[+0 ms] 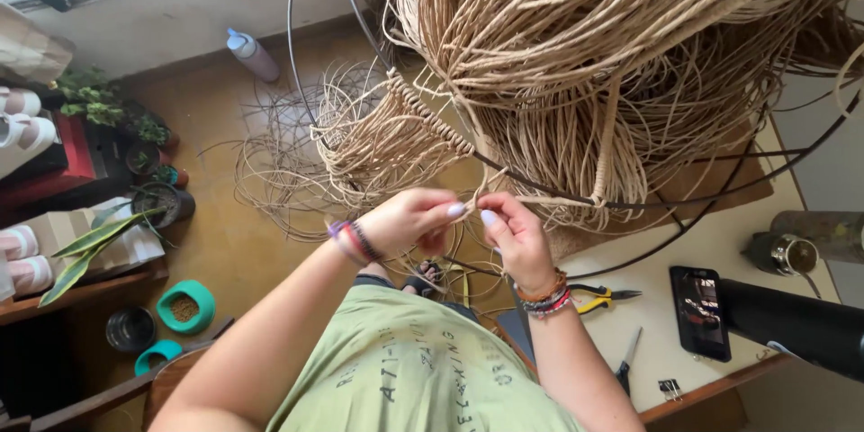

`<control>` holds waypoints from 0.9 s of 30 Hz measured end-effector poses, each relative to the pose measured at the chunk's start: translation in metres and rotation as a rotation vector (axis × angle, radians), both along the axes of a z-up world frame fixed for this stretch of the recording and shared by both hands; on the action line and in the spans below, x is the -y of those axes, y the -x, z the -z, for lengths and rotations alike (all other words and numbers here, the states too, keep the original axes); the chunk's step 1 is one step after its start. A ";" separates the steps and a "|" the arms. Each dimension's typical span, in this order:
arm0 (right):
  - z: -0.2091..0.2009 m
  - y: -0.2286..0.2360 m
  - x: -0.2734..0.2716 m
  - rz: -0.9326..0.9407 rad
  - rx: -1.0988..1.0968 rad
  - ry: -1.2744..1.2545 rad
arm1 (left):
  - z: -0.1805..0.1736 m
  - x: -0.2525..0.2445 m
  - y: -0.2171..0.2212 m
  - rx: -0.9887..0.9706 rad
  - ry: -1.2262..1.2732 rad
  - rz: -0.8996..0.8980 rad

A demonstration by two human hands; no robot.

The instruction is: Weaving and knotting natural fiber strands onto a frame to create a decorative object

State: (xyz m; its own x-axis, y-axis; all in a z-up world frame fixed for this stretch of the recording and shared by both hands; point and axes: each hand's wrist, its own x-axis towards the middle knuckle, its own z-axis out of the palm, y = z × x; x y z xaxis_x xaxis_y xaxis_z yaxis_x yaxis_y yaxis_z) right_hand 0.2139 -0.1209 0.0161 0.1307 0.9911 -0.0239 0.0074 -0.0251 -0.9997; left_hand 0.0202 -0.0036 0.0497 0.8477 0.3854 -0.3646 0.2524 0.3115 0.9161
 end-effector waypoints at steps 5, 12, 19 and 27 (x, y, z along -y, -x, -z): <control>0.008 -0.013 0.000 0.002 -0.055 0.031 | 0.051 0.001 0.027 -0.215 -0.355 0.180; 0.005 -0.010 -0.004 0.032 -0.122 0.006 | 0.012 -0.008 -0.021 0.108 -0.074 -0.024; 0.009 -0.012 -0.004 -0.012 -0.098 -0.019 | 0.084 -0.005 0.045 -0.225 -0.462 0.326; 0.015 0.001 -0.004 0.005 -0.198 -0.057 | 0.092 -0.007 0.056 -0.495 -0.796 0.571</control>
